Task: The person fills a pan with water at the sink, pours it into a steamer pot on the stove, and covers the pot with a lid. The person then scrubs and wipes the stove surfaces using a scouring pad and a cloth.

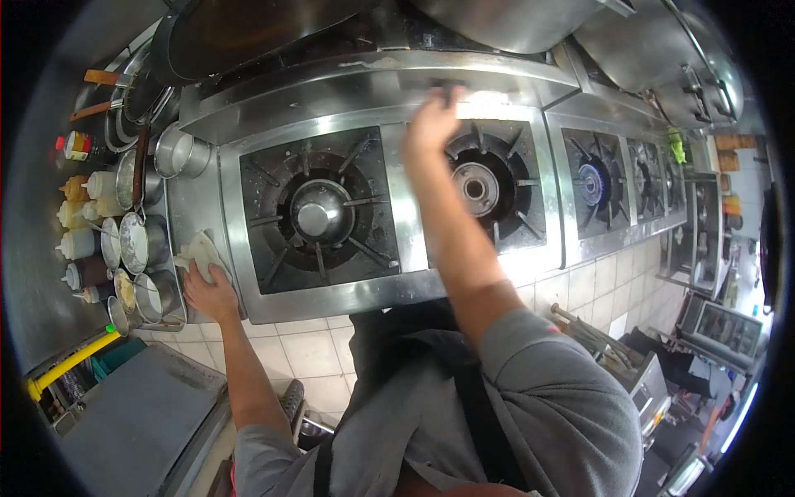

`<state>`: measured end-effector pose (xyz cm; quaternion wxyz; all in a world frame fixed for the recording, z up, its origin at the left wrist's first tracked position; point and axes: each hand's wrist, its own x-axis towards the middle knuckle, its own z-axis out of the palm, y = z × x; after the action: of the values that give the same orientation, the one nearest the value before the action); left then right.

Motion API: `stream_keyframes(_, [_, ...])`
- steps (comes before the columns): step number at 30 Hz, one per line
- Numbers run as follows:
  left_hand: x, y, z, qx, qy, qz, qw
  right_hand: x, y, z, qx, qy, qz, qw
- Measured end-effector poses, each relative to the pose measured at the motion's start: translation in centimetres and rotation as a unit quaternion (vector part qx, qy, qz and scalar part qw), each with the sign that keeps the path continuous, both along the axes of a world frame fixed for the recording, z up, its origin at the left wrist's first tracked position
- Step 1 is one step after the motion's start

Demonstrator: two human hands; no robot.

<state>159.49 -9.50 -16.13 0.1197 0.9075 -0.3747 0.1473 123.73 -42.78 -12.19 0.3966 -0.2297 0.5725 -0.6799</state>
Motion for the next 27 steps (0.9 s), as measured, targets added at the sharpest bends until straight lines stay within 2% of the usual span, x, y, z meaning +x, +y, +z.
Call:
stream_keyframes(2, [0.0,-0.2,0.2,0.001,-0.005,-0.002,1.000,4.3,3.0,0.8,-0.034,0.140,0.063,0.988])
stream_keyframes(3, [-0.2,-0.1,0.4,-0.001,-0.006,-0.004,1.000,3.8,3.1,0.3,-0.039,0.168,0.077,0.982])
stream_keyframes(4, [-0.2,-0.2,0.4,-0.005,-0.005,-0.005,1.000,2.2,2.5,-0.4,-0.097,0.205,0.038,0.973])
stream_keyframes(7, [0.3,0.0,0.1,0.004,-0.008,-0.011,1.000,-2.4,-0.6,1.6,-0.066,0.099,-0.061,0.991])
stream_keyframes(8, [0.0,0.6,0.0,0.006,-0.005,-0.006,1.000,-1.6,0.0,1.2,-0.065,0.102,-0.056,0.991])
stream_keyframes(10, [0.2,-0.1,0.2,0.003,-0.011,-0.009,1.000,2.0,0.9,-0.4,-0.083,0.321,-0.054,0.942])
stream_keyframes(11, [0.3,-0.5,0.3,-0.002,-0.015,-0.008,1.000,3.6,2.1,-0.7,-0.087,0.280,0.002,0.956])
stream_keyframes(14, [0.0,-0.3,0.3,0.000,-0.016,-0.003,1.000,-0.4,1.2,-0.1,-0.127,0.303,-0.008,0.944])
stream_keyframes(15, [0.1,-0.3,0.4,0.005,-0.018,-0.003,1.000,-1.7,0.6,0.8,-0.119,0.184,-0.025,0.975])
stream_keyframes(16, [0.0,-0.1,0.3,0.008,-0.018,0.001,1.000,-2.6,-0.4,1.6,-0.109,0.145,-0.051,0.982])
stream_keyframes(18, [0.0,0.1,0.1,0.009,-0.012,0.001,1.000,-0.2,-0.2,2.0,-0.081,0.239,-0.093,0.963])
stream_keyframes(19, [0.1,-0.1,0.3,0.009,-0.010,-0.005,1.000,1.0,0.4,1.3,-0.103,0.303,-0.079,0.944])
stream_keyframes(20, [0.2,-0.3,0.5,0.007,-0.013,-0.007,1.000,2.0,1.3,0.5,-0.126,0.318,-0.042,0.939])
stream_keyframes(22, [-0.2,-0.2,0.7,0.001,-0.010,-0.005,1.000,1.5,2.7,1.0,-0.100,0.296,0.033,0.949])
stream_keyframes(24, [0.0,-0.1,0.4,-0.001,-0.014,-0.016,1.000,-2.6,1.7,-0.2,-0.143,0.359,0.032,0.922])
stream_keyframes(27, [0.0,-0.3,0.6,-0.002,-0.006,-0.024,1.000,-11.7,-2.9,-2.0,-0.085,0.323,-0.105,0.937])
